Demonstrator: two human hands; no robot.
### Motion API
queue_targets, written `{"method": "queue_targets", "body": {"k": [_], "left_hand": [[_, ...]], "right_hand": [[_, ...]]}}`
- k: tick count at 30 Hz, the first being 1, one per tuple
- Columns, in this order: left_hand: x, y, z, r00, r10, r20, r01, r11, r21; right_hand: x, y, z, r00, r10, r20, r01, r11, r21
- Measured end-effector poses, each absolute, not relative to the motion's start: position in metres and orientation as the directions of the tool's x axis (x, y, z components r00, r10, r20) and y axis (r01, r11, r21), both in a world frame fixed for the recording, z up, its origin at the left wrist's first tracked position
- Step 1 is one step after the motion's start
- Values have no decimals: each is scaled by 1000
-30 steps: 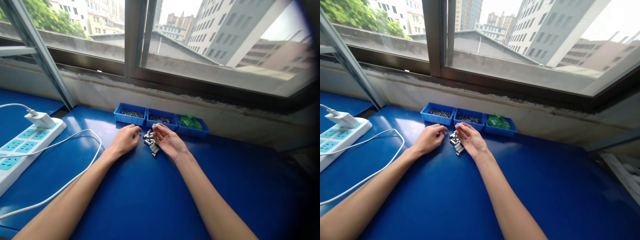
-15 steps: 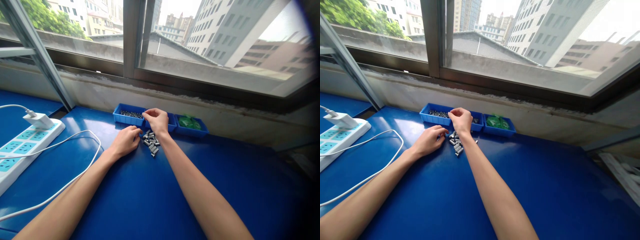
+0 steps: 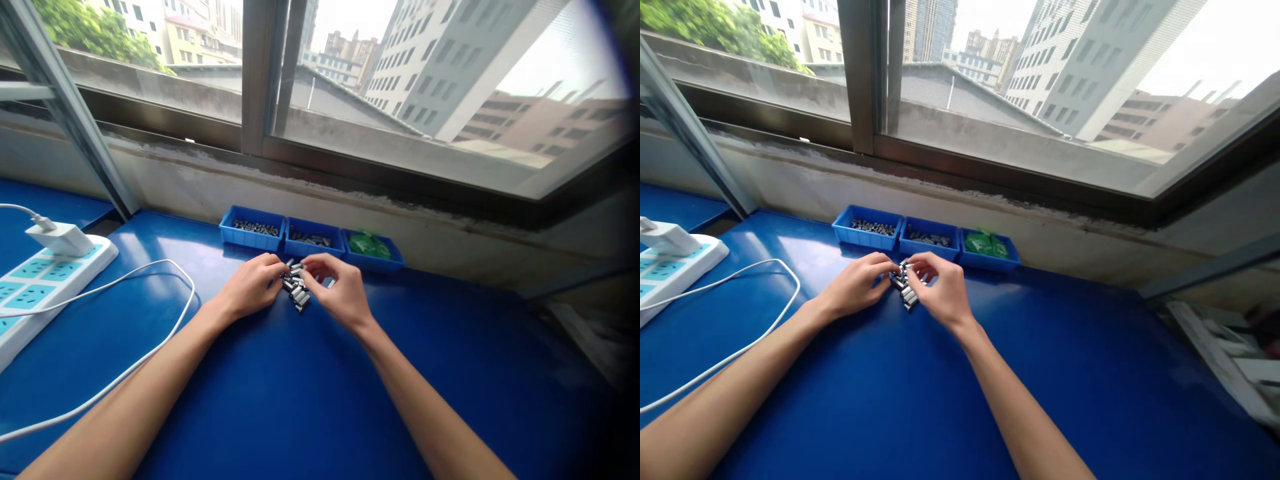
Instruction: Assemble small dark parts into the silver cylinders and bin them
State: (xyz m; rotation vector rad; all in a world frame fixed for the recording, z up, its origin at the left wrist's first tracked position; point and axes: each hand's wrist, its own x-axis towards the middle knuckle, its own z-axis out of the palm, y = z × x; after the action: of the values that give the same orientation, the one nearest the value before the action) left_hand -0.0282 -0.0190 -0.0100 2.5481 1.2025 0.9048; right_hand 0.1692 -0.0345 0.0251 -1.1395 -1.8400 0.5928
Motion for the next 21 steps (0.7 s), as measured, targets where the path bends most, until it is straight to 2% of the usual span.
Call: {"method": "queue_targets", "body": {"k": [5, 13, 17, 19, 21], "left_hand": [[-23, -22, -12, 509, 716, 477, 610, -691, 388], [-19, -24, -14, 524, 717, 459, 607, -693, 390], [-19, -24, -12, 524, 721, 453, 610, -689, 391], [-19, -24, -11, 521, 725, 450, 614, -685, 393], [-19, -24, -11, 513, 733, 447, 620, -677, 397]], "right_hand": [[188, -67, 6, -403, 818, 411, 554, 576, -602], [189, -67, -9, -453, 798, 398, 594, 603, -532], [186, -67, -7, -414, 833, 367, 595, 553, -583], [185, -69, -6, -377, 858, 349, 549, 510, -662], [184, -70, -6, -318, 902, 293, 445, 415, -793]]}}
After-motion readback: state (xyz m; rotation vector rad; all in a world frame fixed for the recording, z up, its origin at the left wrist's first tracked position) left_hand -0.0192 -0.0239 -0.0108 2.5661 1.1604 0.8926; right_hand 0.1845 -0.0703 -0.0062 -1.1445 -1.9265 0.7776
